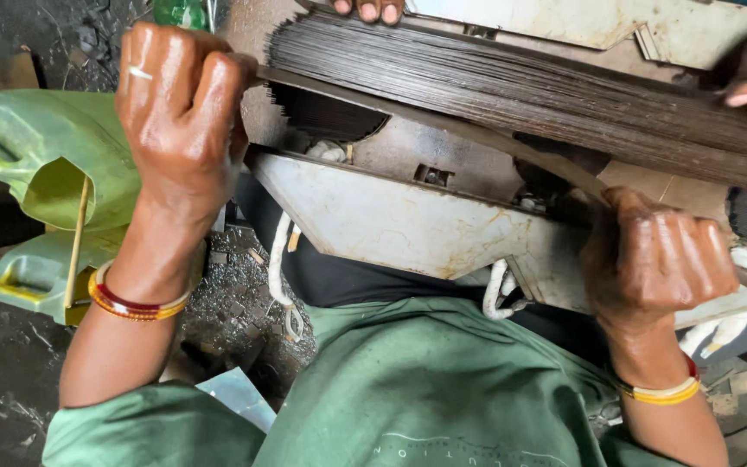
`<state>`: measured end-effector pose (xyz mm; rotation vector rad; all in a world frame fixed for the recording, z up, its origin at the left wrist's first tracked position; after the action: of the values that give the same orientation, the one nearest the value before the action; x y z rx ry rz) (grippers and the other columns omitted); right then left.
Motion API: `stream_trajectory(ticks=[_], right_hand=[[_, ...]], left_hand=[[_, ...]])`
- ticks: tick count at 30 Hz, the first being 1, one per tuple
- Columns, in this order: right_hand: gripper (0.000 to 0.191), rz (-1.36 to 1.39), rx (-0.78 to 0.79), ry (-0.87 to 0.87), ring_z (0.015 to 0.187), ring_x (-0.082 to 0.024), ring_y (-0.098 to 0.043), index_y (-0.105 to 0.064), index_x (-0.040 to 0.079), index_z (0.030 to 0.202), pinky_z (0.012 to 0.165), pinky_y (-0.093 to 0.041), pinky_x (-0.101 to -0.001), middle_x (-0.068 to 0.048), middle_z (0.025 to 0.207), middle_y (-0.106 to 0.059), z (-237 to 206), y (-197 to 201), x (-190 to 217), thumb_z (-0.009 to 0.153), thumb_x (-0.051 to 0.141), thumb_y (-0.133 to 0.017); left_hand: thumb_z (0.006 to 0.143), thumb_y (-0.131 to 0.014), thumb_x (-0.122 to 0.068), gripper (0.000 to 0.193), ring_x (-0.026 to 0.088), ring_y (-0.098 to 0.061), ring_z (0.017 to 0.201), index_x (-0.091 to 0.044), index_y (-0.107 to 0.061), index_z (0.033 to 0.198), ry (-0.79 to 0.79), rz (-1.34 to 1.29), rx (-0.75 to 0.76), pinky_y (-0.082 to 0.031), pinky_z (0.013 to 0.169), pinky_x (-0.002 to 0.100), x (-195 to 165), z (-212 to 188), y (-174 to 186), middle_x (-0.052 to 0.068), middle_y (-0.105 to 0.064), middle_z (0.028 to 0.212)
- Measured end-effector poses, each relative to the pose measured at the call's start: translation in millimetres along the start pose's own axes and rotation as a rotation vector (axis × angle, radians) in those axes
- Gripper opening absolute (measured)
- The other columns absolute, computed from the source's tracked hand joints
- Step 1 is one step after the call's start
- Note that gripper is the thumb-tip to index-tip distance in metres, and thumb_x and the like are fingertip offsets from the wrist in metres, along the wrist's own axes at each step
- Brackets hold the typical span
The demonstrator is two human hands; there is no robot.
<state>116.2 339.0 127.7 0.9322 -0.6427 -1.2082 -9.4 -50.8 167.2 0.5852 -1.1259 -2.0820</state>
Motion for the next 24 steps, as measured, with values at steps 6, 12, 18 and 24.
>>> stream_trajectory(ticks=[6, 12, 18, 24], right_hand=[[0.015, 0.152, 0.050, 0.014, 0.070, -0.027, -0.055, -0.072, 0.004, 0.103, 0.066, -0.036, -0.0355, -0.011, 0.080, -0.061, 7, -4, -19, 0.100, 0.014, -0.082], [0.016, 0.166, 0.079, 0.027, 0.076, -0.025, -0.055, -0.065, 0.005, 0.101, 0.069, -0.036, -0.0328, -0.008, 0.092, -0.064, 5, -3, -24, 0.100, 0.017, -0.076], [0.016, 0.141, 0.070, 0.025, 0.072, -0.029, -0.057, -0.070, 0.005, 0.099, 0.066, -0.038, -0.0360, -0.010, 0.081, -0.060, 14, -2, -20, 0.097, 0.016, -0.082], [0.023, 0.170, 0.052, 0.066, 0.077, -0.028, -0.059, -0.067, 0.003, 0.104, 0.070, -0.042, -0.0358, -0.010, 0.087, -0.063, 21, 4, -24, 0.102, 0.021, -0.081]], left_hand=[[0.082, -0.065, 0.011, 0.024, 0.033, -0.056, 0.104, 0.002, -0.059, 0.104, 0.029, 0.018, 0.086, -0.046, 0.089, 0.041, 2, -2, 8, 0.014, -0.056, 0.107], [0.080, -0.067, 0.014, 0.023, 0.033, -0.059, 0.100, 0.001, -0.058, 0.097, 0.085, -0.086, 0.069, -0.048, 0.085, 0.041, 0, -7, 6, 0.014, -0.060, 0.104], [0.081, -0.067, 0.016, 0.023, 0.035, -0.065, 0.098, 0.002, -0.064, 0.099, 0.053, -0.149, 0.080, -0.052, 0.086, 0.042, 7, 5, 17, 0.016, -0.064, 0.097], [0.087, -0.074, 0.010, 0.019, 0.030, -0.070, 0.096, 0.000, -0.065, 0.101, 0.037, -0.275, 0.106, -0.053, 0.083, 0.037, 14, 20, 21, 0.013, -0.070, 0.099]])
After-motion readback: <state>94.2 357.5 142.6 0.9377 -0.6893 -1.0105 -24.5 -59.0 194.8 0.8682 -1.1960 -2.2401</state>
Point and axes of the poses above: each hand's wrist, its own z-axis towards the middle knuckle, its own y-axis out of the back of the hand, x = y × z, the point moved 1 cm from there along z, towards the middle knuckle
